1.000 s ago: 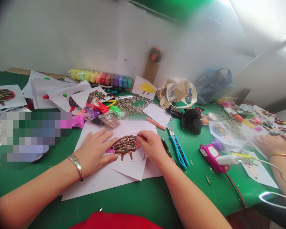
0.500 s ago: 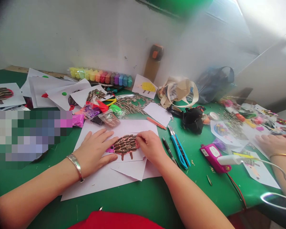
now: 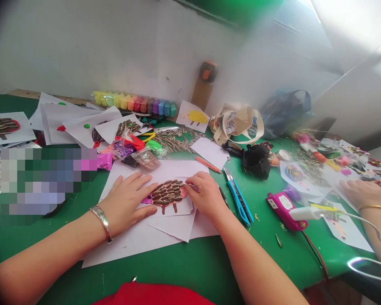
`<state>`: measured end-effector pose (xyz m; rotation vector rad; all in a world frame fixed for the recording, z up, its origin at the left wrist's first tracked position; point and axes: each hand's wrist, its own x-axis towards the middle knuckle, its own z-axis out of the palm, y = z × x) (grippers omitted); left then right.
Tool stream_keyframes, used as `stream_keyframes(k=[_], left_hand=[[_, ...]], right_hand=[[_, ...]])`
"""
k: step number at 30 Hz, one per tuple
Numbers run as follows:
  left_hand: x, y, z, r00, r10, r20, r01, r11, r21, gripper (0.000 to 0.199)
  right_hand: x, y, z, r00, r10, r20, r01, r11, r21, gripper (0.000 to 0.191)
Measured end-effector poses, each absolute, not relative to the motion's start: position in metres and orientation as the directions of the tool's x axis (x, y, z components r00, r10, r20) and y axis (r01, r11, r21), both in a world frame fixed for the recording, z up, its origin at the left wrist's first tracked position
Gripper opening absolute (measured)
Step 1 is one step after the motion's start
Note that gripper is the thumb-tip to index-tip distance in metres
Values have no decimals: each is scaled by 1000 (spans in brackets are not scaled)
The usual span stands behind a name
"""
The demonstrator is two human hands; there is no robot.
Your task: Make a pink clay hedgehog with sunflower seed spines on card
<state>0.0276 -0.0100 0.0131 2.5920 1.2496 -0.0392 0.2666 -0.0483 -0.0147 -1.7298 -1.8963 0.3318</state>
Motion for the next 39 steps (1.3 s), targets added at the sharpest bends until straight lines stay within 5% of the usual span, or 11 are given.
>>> stream_keyframes(k=[16,26,31,36,39], left_hand=[[29,-10,15,618,771,-155,783,-585,212,51],[28,-11,16,614,771,-167,784,-571,243,51],[26,-11,15,616,773,-152,781,-573,250,49],[25,-12,13,628,770,-115,766,-584,270,49],[26,-11,14,623,771,-130,772,-580,260,50]], right_hand=[[259,-47,-12,-207,955,214,895,273,-352,25],[267,-46,-4,-98,948,302,874,227,-429,21],[255,-44,3,-238,938,252,876,319,-361,22],[255,-21,23,-182,942,282,898,276,-342,25],[249,11,33,-193,962,192,948,234,-218,27]])
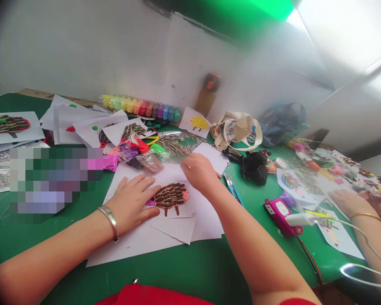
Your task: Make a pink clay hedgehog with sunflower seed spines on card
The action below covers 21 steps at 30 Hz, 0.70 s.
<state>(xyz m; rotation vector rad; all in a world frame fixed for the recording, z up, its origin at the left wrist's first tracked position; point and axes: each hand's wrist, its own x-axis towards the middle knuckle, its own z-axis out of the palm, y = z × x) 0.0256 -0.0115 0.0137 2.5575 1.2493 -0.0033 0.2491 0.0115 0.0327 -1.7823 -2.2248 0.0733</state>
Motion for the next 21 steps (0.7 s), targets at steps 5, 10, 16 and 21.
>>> stream_keyframes(k=[5,10,16,21], left_hand=[[26,-12,17,633,764,-126,765,-592,252,48],[25,-12,17,630,765,-132,766,-585,266,46],[25,-13,15,627,770,-121,768,-585,259,47],[26,-11,16,629,762,-155,772,-589,238,51]], right_hand=[[226,59,23,-222,973,60,971,226,-75,28],[215,72,6,-232,972,47,971,234,-44,27],[228,60,5,-189,976,106,979,196,-63,26],[252,37,14,-126,983,136,983,142,-117,29]])
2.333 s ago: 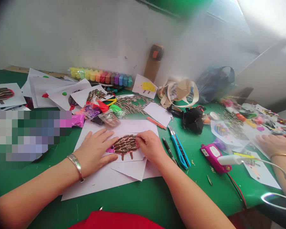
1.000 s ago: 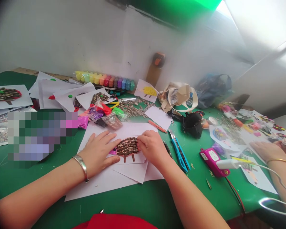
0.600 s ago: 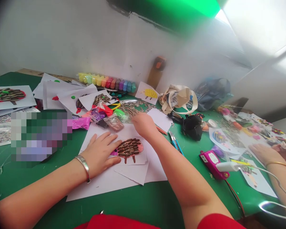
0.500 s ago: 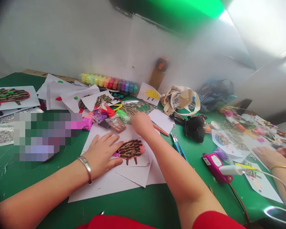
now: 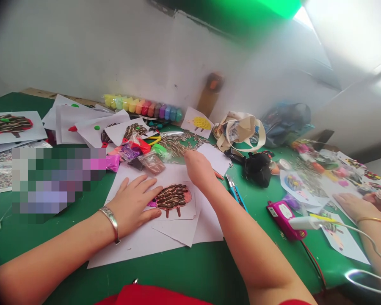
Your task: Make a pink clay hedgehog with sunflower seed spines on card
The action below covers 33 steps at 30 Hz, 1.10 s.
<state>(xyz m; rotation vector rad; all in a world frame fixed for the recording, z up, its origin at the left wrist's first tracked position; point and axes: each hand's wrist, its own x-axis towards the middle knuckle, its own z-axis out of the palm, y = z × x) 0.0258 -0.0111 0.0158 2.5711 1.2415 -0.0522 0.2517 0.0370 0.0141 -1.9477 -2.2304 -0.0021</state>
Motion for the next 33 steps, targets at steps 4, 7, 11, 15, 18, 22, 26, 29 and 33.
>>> stream_keyframes(k=[4,7,11,15,18,22,26,29,33], left_hand=[[26,-11,17,624,762,-174,779,-588,220,52],[26,-11,17,628,762,-157,775,-593,217,50],[26,-12,16,628,766,-137,773,-594,225,49],[27,-11,16,619,768,-163,781,-581,229,50],[27,-10,16,618,764,-184,783,-579,227,52],[27,-10,16,613,764,-201,788,-572,228,53],[28,-9,14,611,770,-182,788,-572,227,54],[28,-9,13,619,765,-178,784,-586,208,55],[28,-9,14,630,758,-168,775,-601,195,53]], right_hand=[[250,41,12,-168,978,120,974,184,-129,26],[238,55,7,-208,973,102,967,220,-131,23],[227,70,1,-218,973,77,965,227,-135,21],[234,60,7,-159,984,81,973,170,-157,21],[249,31,16,-86,992,93,968,105,-228,26],[267,-23,20,-19,996,90,821,67,-567,21],[270,-56,11,52,998,-33,718,-60,-694,20],[266,-61,5,58,998,-38,732,-69,-677,19],[260,-57,2,50,999,-5,740,-40,-672,20]])
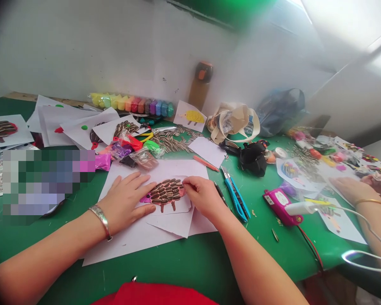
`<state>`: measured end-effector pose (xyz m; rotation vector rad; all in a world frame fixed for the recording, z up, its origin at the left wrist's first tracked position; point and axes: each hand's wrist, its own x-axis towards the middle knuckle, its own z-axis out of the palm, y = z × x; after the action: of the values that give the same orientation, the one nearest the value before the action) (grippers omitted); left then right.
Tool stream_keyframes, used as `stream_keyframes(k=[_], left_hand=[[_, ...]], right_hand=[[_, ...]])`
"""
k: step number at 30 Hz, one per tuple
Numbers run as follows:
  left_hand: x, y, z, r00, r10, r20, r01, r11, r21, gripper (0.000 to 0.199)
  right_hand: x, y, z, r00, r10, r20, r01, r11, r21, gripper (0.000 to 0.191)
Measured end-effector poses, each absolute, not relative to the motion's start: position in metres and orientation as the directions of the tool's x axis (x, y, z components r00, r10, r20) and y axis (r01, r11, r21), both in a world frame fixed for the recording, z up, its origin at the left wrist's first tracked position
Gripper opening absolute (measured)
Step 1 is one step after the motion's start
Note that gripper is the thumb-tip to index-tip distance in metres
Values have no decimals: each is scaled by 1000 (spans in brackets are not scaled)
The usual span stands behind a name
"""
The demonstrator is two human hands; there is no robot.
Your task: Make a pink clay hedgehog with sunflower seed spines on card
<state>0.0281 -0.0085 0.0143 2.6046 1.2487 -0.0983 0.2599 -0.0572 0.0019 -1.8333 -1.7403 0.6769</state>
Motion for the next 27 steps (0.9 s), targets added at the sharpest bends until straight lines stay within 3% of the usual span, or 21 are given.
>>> stream_keyframes(k=[6,22,27], left_hand=[[27,-8,11,633,764,-129,769,-600,219,53],[27,-9,11,631,764,-130,770,-598,221,52],[28,-10,12,629,768,-120,770,-593,235,51]], right_hand=[[260,-57,-3,123,992,-20,730,-104,-676,15],[252,-54,-3,-11,999,-44,796,-18,-605,12],[261,-57,-2,68,997,-44,773,-81,-630,13]])
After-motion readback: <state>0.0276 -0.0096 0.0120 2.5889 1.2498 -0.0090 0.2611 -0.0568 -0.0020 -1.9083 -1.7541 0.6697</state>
